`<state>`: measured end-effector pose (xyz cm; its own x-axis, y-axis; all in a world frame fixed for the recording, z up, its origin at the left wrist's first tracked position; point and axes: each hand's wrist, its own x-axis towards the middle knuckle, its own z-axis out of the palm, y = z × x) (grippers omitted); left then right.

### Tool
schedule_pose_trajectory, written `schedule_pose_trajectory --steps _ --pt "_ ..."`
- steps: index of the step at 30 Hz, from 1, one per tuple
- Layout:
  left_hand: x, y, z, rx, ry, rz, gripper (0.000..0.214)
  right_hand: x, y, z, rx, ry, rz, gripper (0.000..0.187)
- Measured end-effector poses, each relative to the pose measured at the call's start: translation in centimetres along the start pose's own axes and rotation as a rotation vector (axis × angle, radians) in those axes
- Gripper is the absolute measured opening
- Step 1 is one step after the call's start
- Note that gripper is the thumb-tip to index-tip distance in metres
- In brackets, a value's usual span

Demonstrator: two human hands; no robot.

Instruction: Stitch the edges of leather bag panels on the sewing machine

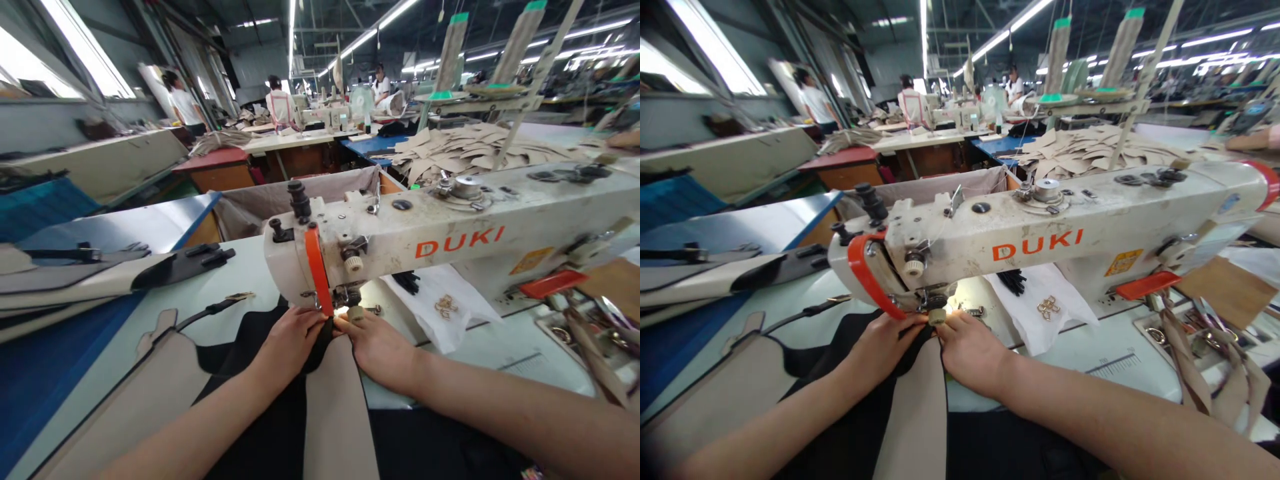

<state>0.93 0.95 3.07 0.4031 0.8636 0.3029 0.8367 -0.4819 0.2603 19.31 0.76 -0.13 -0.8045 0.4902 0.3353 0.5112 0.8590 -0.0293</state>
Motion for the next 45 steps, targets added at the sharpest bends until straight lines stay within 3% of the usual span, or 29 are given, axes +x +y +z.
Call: schedule_pose_trajectory --steps 5,15,36,45 --pt "-0.8 1.0 -1.1 0.120 -0.084 0.119 0.032 -0.4 -0.4 -0.8 -0.004 0.054 -0.071 0.013" --pt "-1.2 0.4 -0.6 0.259 -0.157 0.287 0.038 0.3 -0.8 -1.2 -0.023 -0.045 -0.074 0.014" --pt "-1.0 0.8 -0.9 0.242 -0.141 0.299 0.032 0.2 -1.1 -1.2 -0.067 0.025 -0.057 0.015" --pt "-0.8 0.7 -0.8 0.201 -0.154 0.279 0.031 0.2 -1.2 -1.2 -0.056 -0.008 -0.048 0.014"
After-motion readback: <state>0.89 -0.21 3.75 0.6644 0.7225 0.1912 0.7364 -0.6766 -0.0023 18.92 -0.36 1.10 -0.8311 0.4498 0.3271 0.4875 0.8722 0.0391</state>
